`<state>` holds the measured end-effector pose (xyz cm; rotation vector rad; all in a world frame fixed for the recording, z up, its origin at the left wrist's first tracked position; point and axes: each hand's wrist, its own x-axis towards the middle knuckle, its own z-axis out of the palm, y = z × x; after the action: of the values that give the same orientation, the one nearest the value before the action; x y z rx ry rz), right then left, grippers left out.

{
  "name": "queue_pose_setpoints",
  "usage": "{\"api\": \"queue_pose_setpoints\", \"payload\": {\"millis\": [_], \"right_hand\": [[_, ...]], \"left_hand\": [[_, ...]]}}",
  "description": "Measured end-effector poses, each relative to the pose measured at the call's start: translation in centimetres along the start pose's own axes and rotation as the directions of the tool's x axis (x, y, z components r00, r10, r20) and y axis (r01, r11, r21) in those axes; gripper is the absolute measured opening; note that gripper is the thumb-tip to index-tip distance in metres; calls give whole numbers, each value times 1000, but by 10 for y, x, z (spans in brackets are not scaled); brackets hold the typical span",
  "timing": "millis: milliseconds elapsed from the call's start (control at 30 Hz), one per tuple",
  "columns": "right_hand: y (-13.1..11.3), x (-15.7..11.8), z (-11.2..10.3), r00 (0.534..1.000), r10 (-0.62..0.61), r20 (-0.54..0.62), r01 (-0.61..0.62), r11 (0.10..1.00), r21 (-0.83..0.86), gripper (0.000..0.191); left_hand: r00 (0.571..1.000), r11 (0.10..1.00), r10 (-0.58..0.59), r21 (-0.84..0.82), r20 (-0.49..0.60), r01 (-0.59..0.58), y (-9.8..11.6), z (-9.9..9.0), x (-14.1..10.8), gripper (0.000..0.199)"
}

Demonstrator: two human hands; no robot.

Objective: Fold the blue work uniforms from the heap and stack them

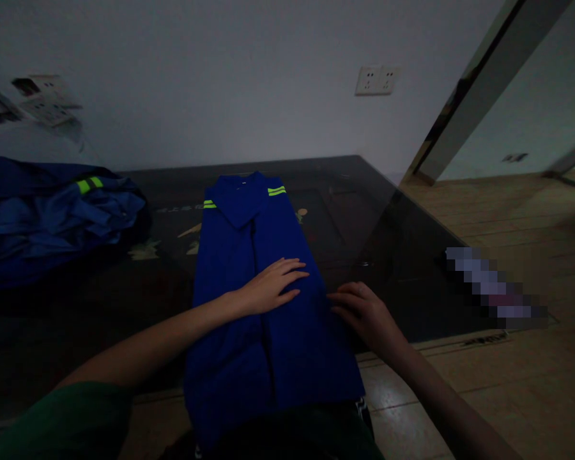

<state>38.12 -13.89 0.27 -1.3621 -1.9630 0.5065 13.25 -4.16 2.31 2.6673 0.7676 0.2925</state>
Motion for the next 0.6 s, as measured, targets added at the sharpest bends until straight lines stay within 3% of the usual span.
{"api": "queue_pose_setpoints", "payload": {"millis": [133,367,467,533,600], "right_hand": [[5,19,11,990,-129,53,139,945,-295,8],[9,22,22,913,-389,126,391,742,-544,15],[6,23,16,925,-352,141,376,800,-468,21],[0,19,2,950,-246,190,294,911,-288,23],[-4,10,-17,947,-126,296,152,986,-68,20]], "left_hand": [[999,999,-33,13,27,32,1,10,-3,42],[1000,1000,-30,-4,6,30,-2,11,-7,44],[999,999,-32,-25,6,32,0,11,-8,45],[1000,998,-27,-63,-6,27,-1,8,-8,44],[998,994,-33,-105,-56,27,-8,0,-7,41]]}}
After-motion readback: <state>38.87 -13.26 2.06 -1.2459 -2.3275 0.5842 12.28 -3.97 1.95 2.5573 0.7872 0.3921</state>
